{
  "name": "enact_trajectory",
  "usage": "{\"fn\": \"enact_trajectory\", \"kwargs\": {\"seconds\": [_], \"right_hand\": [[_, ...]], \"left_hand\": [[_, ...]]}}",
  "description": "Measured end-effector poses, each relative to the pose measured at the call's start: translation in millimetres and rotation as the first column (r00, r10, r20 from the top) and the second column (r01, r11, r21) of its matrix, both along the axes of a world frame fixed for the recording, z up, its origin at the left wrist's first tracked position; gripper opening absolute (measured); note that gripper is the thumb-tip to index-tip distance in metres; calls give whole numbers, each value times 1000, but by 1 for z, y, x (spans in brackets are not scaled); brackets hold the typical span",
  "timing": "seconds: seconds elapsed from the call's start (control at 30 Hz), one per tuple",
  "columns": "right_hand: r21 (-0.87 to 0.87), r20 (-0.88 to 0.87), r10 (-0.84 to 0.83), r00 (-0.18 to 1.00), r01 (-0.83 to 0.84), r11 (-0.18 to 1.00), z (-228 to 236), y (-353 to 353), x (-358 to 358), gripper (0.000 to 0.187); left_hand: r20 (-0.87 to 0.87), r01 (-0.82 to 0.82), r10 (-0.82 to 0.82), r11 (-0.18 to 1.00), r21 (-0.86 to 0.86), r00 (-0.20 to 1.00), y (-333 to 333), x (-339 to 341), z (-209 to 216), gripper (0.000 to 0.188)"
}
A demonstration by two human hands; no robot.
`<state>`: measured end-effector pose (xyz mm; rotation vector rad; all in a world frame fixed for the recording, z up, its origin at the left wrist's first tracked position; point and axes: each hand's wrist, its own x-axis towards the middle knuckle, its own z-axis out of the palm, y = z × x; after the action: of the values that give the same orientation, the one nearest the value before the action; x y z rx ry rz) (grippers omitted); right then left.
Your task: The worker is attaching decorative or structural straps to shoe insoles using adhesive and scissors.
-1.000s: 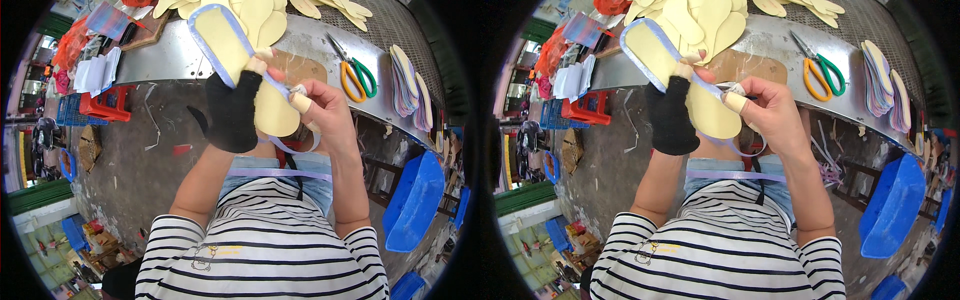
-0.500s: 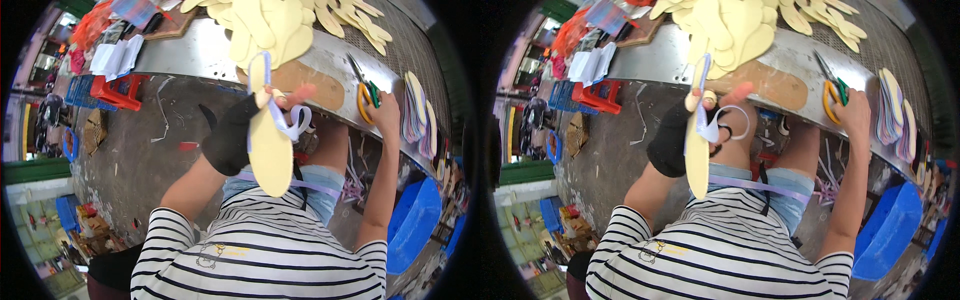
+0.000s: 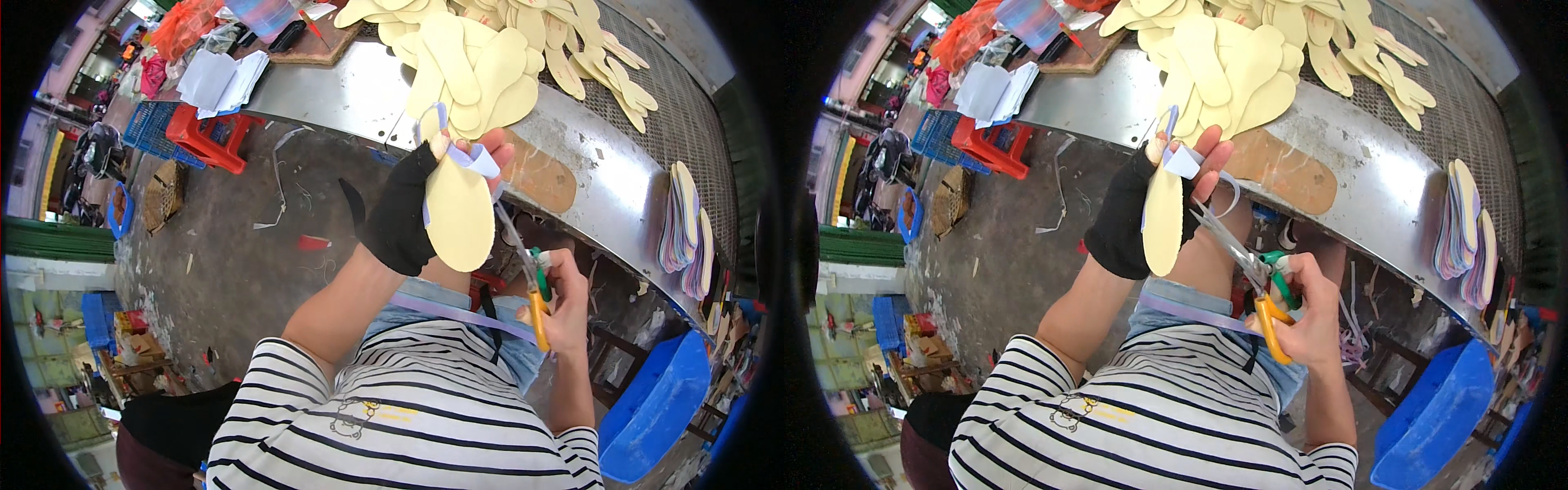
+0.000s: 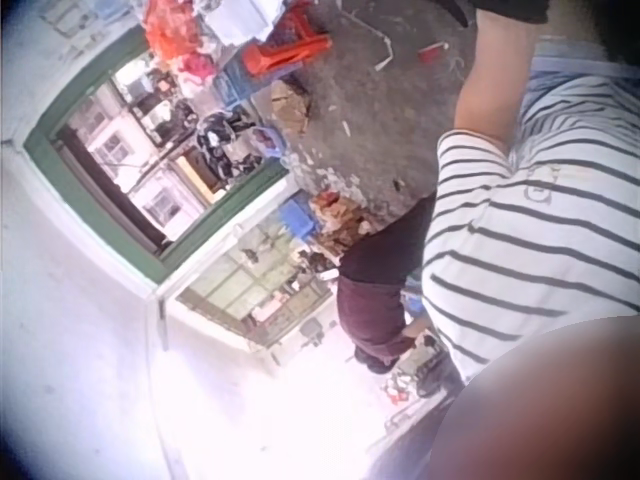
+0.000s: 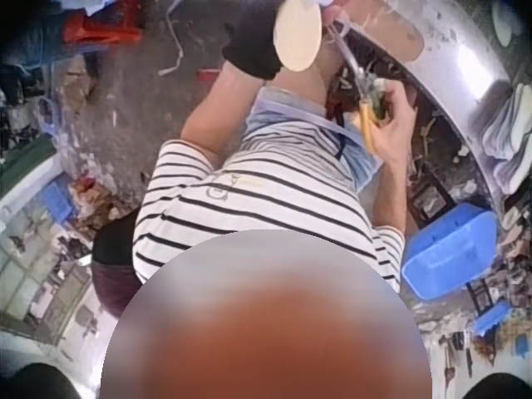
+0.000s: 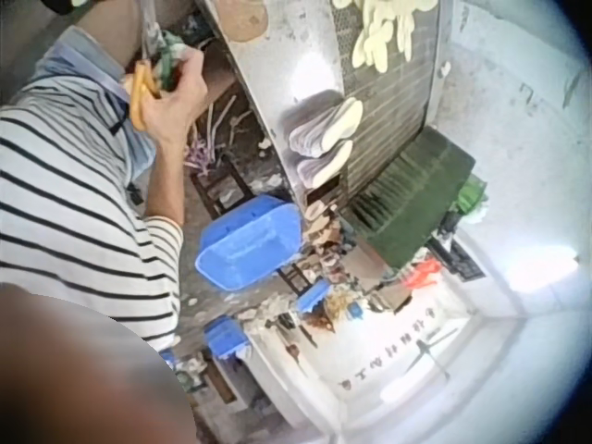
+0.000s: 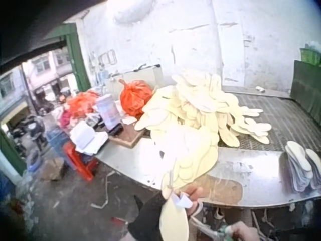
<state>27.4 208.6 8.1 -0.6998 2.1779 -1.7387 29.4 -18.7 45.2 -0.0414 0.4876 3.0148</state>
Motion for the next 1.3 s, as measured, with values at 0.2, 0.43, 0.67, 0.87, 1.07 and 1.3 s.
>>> {"fn": "enact_trajectory", "kwargs": {"seconds": [0.2,0.43,0.67,0.87,1.07,1.3], "right_hand": [[20,-70,-86,994,87,996,-11,-8,0,46],[93,-9,-110,994,110,990,-14,11,-6,36],[332,-813,-134,567,640,694,-15,50,-86,20],[-65,49,-89,995,92,994,22,-18,-48,18],[60,-173,-50,984,61,996,14,-29,-37,16],[78,-117,55,992,-46,996,14,-17,-35,15]], "left_hand": [[82,22,-20,999,-24,996,10,1,-4,47],[85,172,-162,978,-122,983,0,-7,-30,37],[84,-123,216,788,-603,973,23,-10,-23,30],[-9,-203,288,652,-731,957,46,-13,-18,19],[-68,-275,316,676,-684,946,46,-22,-22,19],[-81,-78,12,429,-900,997,39,-11,-34,22]]}}
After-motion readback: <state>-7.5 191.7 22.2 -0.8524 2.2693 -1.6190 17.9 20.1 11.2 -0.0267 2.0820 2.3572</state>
